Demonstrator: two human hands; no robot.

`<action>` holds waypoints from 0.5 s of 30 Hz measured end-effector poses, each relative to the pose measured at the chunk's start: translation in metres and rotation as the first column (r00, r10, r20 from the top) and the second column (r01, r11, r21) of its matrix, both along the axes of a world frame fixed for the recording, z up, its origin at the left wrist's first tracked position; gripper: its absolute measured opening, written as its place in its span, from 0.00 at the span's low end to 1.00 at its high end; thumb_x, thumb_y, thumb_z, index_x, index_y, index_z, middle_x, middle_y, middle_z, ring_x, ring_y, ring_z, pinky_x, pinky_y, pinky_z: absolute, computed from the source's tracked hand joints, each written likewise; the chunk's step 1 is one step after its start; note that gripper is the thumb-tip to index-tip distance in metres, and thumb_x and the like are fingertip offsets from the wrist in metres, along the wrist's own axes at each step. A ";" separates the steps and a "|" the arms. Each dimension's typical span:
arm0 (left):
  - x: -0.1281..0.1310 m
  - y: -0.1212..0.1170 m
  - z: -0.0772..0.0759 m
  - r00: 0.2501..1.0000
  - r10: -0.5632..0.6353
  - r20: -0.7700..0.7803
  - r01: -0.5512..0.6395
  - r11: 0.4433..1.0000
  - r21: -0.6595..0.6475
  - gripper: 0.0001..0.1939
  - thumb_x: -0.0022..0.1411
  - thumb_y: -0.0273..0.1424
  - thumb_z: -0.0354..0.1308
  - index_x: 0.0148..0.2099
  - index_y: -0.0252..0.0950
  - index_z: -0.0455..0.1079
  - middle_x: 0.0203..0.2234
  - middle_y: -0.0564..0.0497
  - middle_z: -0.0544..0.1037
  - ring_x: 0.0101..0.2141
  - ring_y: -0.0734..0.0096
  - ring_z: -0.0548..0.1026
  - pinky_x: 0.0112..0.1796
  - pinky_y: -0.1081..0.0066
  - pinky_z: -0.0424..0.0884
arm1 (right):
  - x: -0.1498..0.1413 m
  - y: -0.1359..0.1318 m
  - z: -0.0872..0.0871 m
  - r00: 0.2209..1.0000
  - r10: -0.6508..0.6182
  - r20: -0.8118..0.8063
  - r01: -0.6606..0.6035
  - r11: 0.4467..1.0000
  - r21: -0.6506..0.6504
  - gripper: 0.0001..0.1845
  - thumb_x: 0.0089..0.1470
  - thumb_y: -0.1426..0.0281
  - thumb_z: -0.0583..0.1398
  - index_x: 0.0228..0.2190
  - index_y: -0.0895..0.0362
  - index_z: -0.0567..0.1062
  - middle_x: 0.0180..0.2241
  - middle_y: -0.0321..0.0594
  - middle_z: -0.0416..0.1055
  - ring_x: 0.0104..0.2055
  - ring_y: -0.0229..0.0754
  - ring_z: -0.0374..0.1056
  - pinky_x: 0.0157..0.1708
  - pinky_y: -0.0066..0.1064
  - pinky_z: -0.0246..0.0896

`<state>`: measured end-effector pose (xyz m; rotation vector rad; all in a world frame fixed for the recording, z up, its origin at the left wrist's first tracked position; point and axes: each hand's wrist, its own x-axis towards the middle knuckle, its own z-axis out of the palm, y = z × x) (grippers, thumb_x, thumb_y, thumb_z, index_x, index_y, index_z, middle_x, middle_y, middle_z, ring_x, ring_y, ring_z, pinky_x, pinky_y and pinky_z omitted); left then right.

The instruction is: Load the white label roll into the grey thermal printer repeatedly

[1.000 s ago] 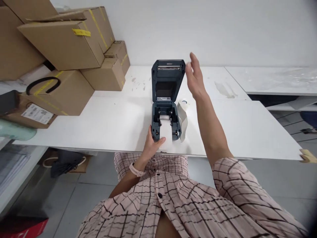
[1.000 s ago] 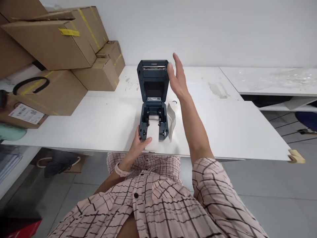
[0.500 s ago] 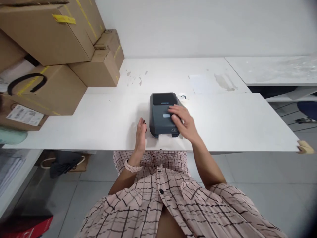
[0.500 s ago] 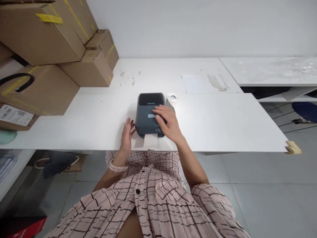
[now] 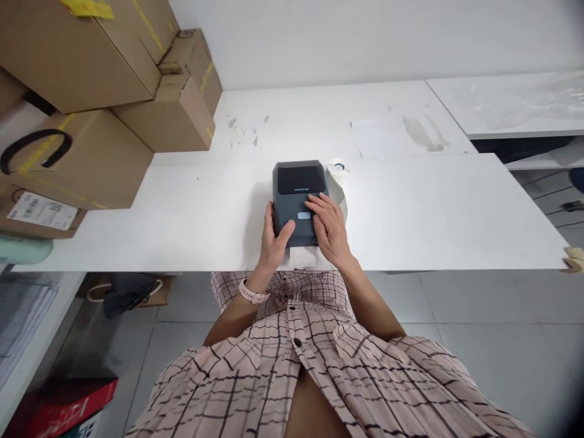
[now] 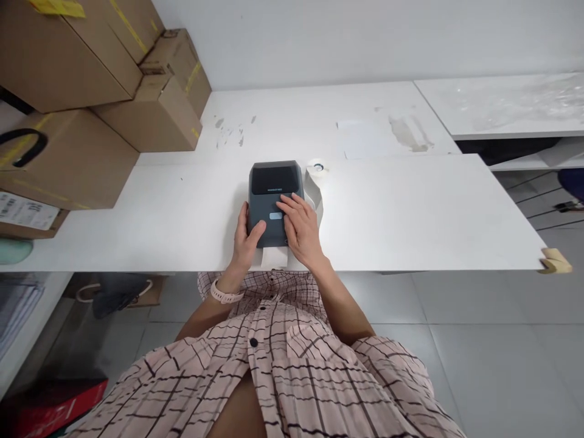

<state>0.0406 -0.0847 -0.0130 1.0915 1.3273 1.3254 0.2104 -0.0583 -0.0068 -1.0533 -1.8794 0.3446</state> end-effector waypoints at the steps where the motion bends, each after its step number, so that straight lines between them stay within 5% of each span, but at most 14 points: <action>1: -0.001 -0.004 -0.001 1.000 0.001 -0.007 -0.001 1.000 -0.005 0.45 0.63 0.50 0.63 0.75 0.44 0.49 0.75 0.44 0.53 0.72 0.50 0.56 0.67 0.57 0.63 | 0.000 0.000 0.000 1.000 -0.002 -0.004 0.002 1.000 -0.003 0.21 0.73 0.66 0.47 0.59 0.49 0.72 0.63 0.42 0.72 0.71 0.49 0.59 0.70 0.56 0.56; 5: 0.000 -0.038 -0.011 0.969 0.185 -0.164 -0.191 0.981 -0.021 0.41 0.59 0.50 0.67 0.68 0.40 0.59 0.67 0.39 0.66 0.61 0.56 0.71 0.56 0.62 0.71 | -0.003 -0.001 -0.001 0.998 -0.007 -0.060 0.007 1.000 -0.015 0.19 0.72 0.66 0.49 0.56 0.49 0.75 0.61 0.42 0.75 0.70 0.49 0.62 0.68 0.56 0.58; 7: 0.002 -0.057 -0.019 0.960 0.214 -0.179 -0.231 0.969 -0.082 0.29 0.58 0.51 0.66 0.55 0.39 0.68 0.50 0.43 0.78 0.45 0.64 0.77 0.44 0.66 0.74 | -0.006 -0.003 0.000 0.991 -0.024 -0.129 0.024 1.000 -0.004 0.17 0.71 0.68 0.50 0.52 0.47 0.76 0.54 0.41 0.80 0.66 0.49 0.67 0.68 0.56 0.59; 9: 0.005 -0.069 -0.022 0.998 0.008 -0.066 -0.024 0.972 -0.233 0.23 0.59 0.54 0.62 0.40 0.38 0.71 0.34 0.49 0.80 0.30 0.70 0.75 0.32 0.69 0.69 | -0.009 -0.006 0.000 0.975 -0.044 -0.217 0.049 0.999 0.019 0.15 0.71 0.69 0.52 0.51 0.46 0.76 0.46 0.38 0.83 0.59 0.47 0.73 0.68 0.55 0.57; 11: 0.008 -0.071 -0.016 0.981 -0.165 0.100 0.190 0.917 -0.351 0.25 0.60 0.55 0.59 0.31 0.37 0.70 0.24 0.51 0.77 0.22 0.74 0.70 0.25 0.71 0.62 | -0.012 -0.007 -0.001 0.961 -0.056 -0.273 0.067 0.997 0.033 0.15 0.70 0.70 0.54 0.52 0.45 0.74 0.41 0.35 0.83 0.53 0.45 0.76 0.69 0.55 0.56; 15: 0.011 -0.061 0.012 0.925 -0.191 0.329 0.321 0.857 -0.404 0.23 0.56 0.51 0.64 0.26 0.36 0.67 0.16 0.58 0.66 0.16 0.81 0.60 0.22 0.73 0.53 | -0.014 -0.008 -0.003 0.961 -0.077 -0.265 0.085 0.996 0.018 0.18 0.69 0.70 0.54 0.58 0.45 0.69 0.40 0.34 0.83 0.51 0.45 0.78 0.68 0.56 0.57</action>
